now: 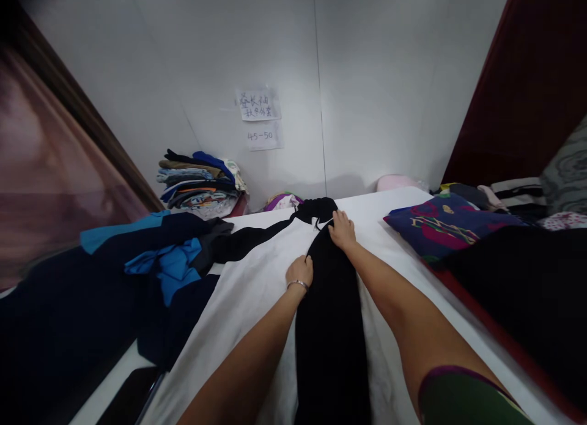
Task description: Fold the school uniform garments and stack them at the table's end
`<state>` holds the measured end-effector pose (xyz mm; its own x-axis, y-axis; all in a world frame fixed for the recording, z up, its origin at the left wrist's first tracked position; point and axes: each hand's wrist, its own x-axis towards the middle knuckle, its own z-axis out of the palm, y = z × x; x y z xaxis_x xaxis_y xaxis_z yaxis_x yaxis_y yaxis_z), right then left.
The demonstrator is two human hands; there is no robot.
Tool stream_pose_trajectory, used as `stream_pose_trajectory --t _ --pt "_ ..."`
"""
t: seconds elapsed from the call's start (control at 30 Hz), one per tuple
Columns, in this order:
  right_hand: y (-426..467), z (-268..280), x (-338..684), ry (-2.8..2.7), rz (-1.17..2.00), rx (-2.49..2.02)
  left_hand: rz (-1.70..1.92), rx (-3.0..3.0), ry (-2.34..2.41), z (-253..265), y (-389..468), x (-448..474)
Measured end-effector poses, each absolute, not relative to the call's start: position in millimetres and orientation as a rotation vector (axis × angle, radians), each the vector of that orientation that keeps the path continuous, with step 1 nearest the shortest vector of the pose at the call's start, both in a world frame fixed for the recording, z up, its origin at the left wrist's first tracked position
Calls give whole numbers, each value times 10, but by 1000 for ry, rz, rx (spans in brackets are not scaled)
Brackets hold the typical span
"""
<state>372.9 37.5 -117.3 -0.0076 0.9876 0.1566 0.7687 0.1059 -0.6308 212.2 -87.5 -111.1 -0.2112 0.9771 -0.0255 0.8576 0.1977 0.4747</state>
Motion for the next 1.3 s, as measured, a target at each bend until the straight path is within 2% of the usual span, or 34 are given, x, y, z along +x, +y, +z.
stream_pose_trajectory --t 0.1,0.2,0.4,0.6,0.83,1.03,1.3 --pt "395 -1235 3631 -2065 609 -1703 529 1758 2181 -1138 -887 2146" --pt "413 -1276 3566 -2056 670 -1710 552 1794 2188 -1168 -898 2157" --pt "234 -1183 3691 -1838 712 -1681 613 1776 2116 -1165 -902 2120" --pt "-425 -1121 4067 -1504 868 -1690 769 1559 1926 -989 -1015 1998" --pt "-1666 -1091 4310 -1083 1449 -1509 934 1842 1784 -710 -1976 2050" --pt "-2687 -1050 4381 -957 1830 -1325 636 2055 1581 -594 -3023 2275" --pt "-3236 -968 4321 -907 2053 -997 335 2239 1580 -580 -3590 2465"
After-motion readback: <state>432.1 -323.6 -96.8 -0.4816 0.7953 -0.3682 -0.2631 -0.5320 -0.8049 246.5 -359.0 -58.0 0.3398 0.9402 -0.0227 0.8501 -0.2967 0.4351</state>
